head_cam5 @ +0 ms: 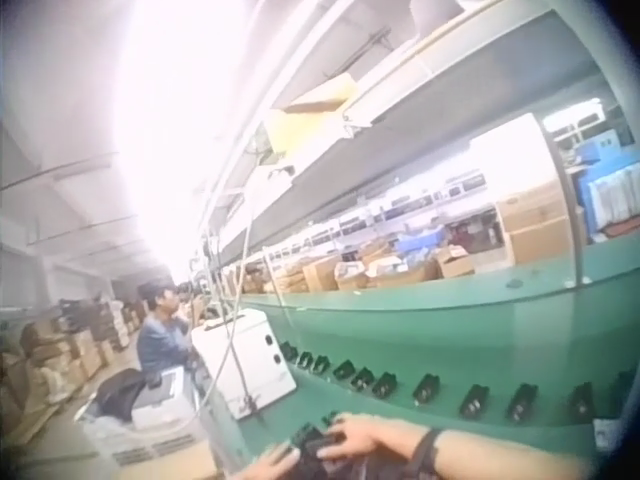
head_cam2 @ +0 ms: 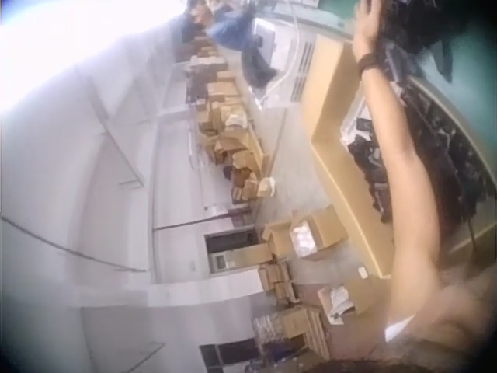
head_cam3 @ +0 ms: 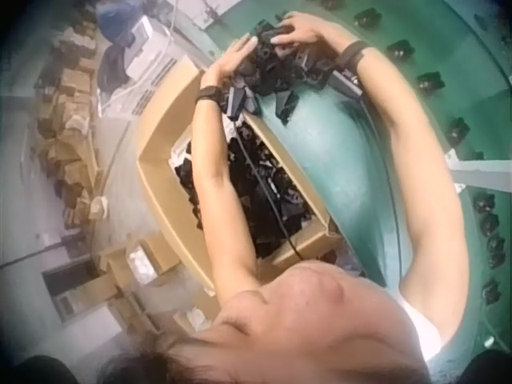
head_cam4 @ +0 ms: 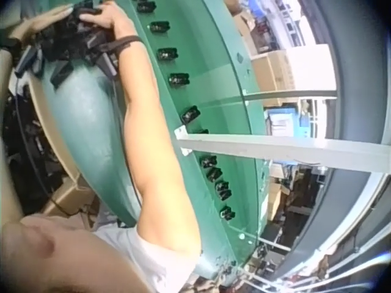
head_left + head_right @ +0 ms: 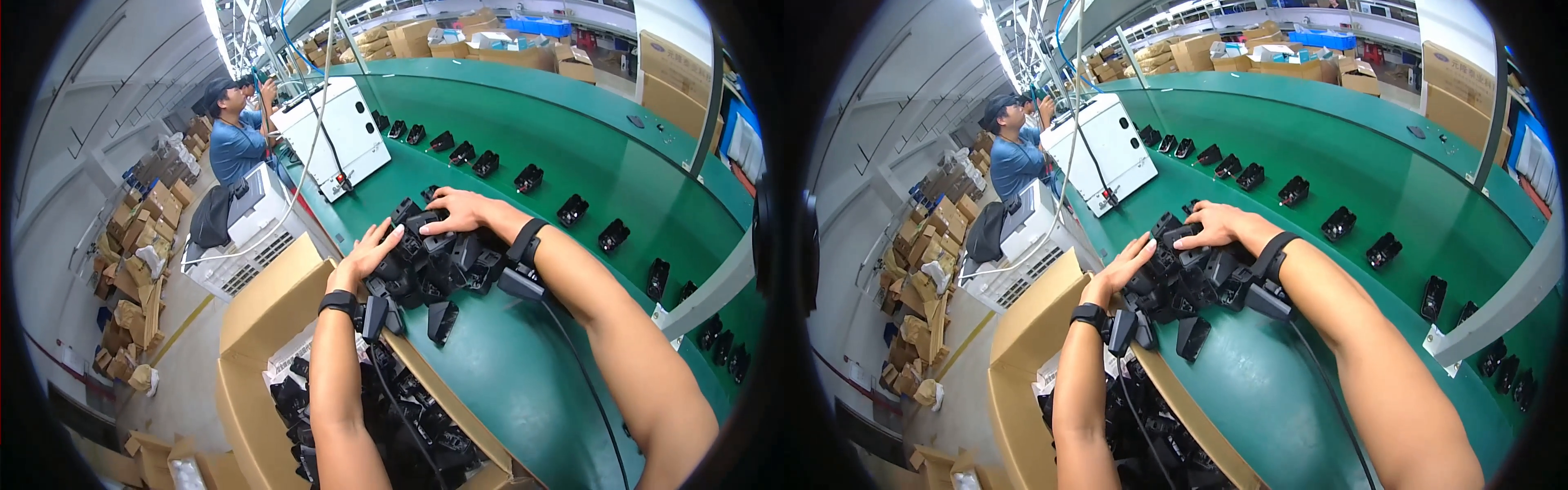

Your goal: Manually assemble electronic components into plastic housings on an assembly line.

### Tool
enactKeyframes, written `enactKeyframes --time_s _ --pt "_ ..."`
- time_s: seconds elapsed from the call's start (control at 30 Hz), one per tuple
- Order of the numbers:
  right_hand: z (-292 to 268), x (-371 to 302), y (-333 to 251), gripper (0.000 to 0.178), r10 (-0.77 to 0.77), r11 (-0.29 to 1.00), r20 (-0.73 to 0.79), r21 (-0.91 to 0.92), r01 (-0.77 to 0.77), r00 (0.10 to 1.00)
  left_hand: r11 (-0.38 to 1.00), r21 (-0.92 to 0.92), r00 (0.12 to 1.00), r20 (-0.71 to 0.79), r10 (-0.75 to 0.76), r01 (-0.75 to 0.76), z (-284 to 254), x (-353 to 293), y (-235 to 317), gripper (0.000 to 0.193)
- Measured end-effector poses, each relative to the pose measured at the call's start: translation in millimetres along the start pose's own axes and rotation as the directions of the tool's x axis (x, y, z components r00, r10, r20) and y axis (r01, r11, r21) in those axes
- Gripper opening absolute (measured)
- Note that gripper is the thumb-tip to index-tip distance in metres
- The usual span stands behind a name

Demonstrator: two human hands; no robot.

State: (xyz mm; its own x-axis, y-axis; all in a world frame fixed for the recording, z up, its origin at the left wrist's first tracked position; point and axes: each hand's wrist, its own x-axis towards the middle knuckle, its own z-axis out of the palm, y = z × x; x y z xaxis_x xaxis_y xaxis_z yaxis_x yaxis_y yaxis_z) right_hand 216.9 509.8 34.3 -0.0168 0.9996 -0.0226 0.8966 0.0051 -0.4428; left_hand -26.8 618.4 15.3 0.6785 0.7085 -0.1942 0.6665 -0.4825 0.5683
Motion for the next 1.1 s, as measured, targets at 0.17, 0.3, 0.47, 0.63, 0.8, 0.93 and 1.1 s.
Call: enactKeyframes --time_s 0.17,0.3,0.47,0.63,0.8,0.93,1.1 --pt "9.6 -24.7 -9.9 0.076 -0.129 0.99 -0.039 0.051 0.131 0.991 0.992 0.005 0.991 0.046 0.123 -0.123 19.2 -15.9 7.9 0.093" --pt "15.5 -72.7 -0.4 0.072 -0.129 0.988 -0.075 0.071 0.134 0.989 0.992 0.058 0.992 0.066 0.104 -0.108 50.0 -46.7 44.4 0.096" --pt "15.3 -150.0 11.8 0.065 -0.216 0.96 -0.17 0.142 0.241 0.961 0.984 0.048 0.979 0.125 0.163 -0.17 84.5 -98.9 98.8 0.095" --pt "12.7 -233.8 4.1 0.069 -0.199 0.954 -0.152 0.198 0.227 0.968 0.928 0.086 0.921 0.183 0.343 -0.363 108.6 -138.1 129.8 0.079" --pt "-8.4 -280.9 0.7 0.068 -0.164 0.971 -0.229 0.135 0.198 0.959 0.846 0.016 0.832 0.191 0.521 -0.533 112.5 -180.2 145.3 0.07" --pt "-11.0 -285.6 28.0 0.074 -0.011 0.999 -0.309 -0.05 -0.005 0.951 0.828 0.145 0.84 0.047 0.541 -0.541 100.1 -157.1 148.7 0.062" --pt "-3.9 -298.7 22.2 0.077 0.158 0.969 -0.127 -0.17 -0.178 0.979 0.817 0.478 0.93 -0.002 0.368 -0.322 74.2 -102.1 136.7 0.066"
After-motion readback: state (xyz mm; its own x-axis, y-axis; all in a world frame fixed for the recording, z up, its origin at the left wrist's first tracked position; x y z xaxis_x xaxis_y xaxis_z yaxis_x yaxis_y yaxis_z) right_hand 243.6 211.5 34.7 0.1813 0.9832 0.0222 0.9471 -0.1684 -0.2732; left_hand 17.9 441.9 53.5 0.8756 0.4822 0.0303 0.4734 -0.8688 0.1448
